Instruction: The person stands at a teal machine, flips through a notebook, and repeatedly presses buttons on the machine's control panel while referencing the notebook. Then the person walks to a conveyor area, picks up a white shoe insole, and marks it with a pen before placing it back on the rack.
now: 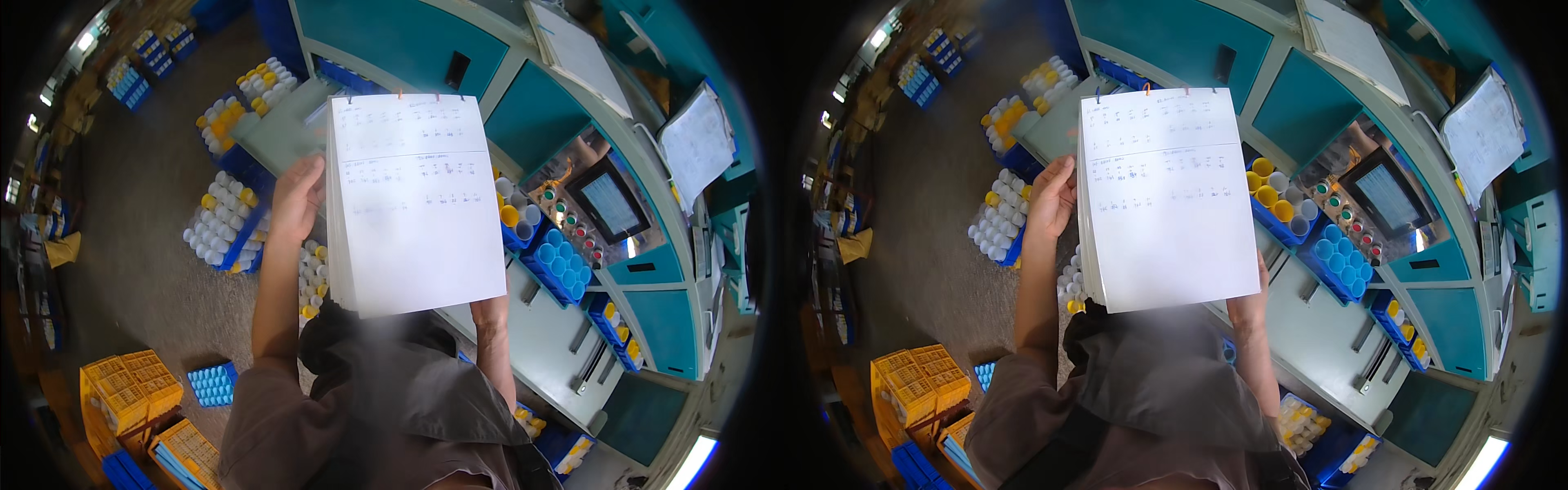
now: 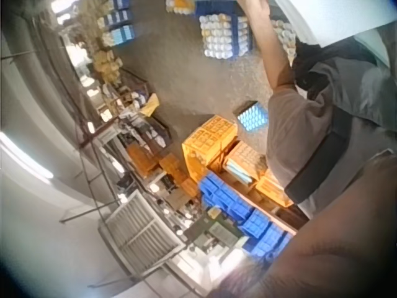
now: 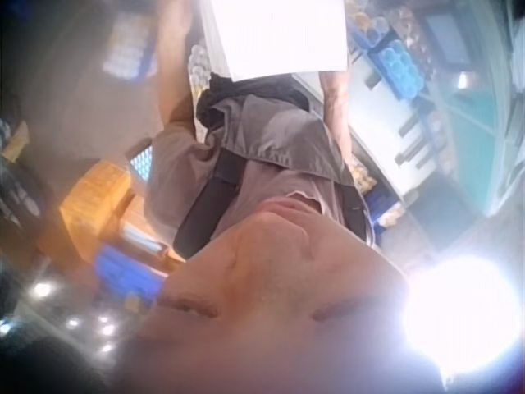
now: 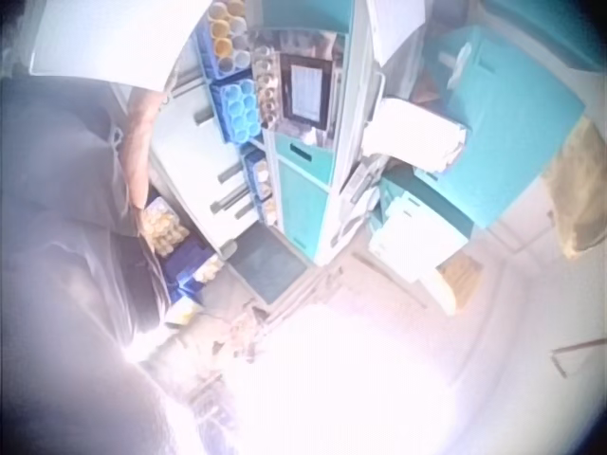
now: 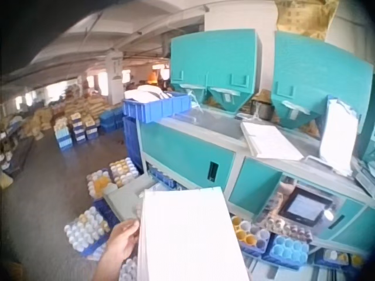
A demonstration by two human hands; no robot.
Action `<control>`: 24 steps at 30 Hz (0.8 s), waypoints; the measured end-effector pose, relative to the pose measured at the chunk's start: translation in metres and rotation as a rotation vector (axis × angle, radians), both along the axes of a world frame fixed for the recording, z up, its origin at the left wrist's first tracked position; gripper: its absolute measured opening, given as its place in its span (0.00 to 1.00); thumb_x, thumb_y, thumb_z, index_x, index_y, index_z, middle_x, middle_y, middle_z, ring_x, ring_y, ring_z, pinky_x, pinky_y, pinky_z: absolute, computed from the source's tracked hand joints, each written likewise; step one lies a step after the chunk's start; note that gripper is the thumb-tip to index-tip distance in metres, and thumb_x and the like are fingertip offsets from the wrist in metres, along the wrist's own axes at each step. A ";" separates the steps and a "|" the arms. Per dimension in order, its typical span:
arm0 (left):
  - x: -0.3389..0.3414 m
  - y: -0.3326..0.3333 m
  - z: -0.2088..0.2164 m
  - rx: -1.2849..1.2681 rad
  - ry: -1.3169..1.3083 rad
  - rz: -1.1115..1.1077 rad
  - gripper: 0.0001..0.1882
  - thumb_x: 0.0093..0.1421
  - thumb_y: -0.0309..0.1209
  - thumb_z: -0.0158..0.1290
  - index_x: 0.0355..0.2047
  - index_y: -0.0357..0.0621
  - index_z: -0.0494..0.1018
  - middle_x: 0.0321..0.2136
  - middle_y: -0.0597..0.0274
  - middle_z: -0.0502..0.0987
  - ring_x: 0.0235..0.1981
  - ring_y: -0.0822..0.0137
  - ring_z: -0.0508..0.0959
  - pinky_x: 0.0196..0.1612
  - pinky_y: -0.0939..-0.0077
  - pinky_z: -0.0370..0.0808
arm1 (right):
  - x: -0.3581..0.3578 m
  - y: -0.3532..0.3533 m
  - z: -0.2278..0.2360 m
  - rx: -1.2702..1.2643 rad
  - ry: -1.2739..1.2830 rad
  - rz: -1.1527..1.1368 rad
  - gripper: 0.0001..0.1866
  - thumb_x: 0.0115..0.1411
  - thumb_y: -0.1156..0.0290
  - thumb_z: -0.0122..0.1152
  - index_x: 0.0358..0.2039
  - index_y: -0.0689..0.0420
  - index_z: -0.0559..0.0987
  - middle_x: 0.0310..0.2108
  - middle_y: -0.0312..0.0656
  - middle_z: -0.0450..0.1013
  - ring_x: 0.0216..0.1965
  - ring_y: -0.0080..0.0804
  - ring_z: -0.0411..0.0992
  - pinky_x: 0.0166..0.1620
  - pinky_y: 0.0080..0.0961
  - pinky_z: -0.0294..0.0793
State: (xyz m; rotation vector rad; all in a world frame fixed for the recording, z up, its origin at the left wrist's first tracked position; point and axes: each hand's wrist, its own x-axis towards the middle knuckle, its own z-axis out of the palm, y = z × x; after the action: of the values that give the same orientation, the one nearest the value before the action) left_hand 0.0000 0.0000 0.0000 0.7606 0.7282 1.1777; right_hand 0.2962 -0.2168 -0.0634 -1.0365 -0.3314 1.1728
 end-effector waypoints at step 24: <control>0.009 -0.009 0.014 0.093 0.005 -0.067 0.06 0.64 0.30 0.63 0.36 0.45 0.76 0.35 0.67 0.80 0.36 0.74 0.78 0.43 0.79 0.75 | 0.012 0.012 -0.032 -0.014 0.067 0.017 0.28 0.72 0.59 0.53 0.66 0.63 0.67 0.62 0.46 0.71 0.60 0.38 0.73 0.59 0.32 0.76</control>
State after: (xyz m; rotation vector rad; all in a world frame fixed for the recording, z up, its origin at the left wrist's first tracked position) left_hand 0.0092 -0.0090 0.0141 0.8598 0.6505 1.1553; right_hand 0.3083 -0.2045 -0.0956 -1.0055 -0.2801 1.2241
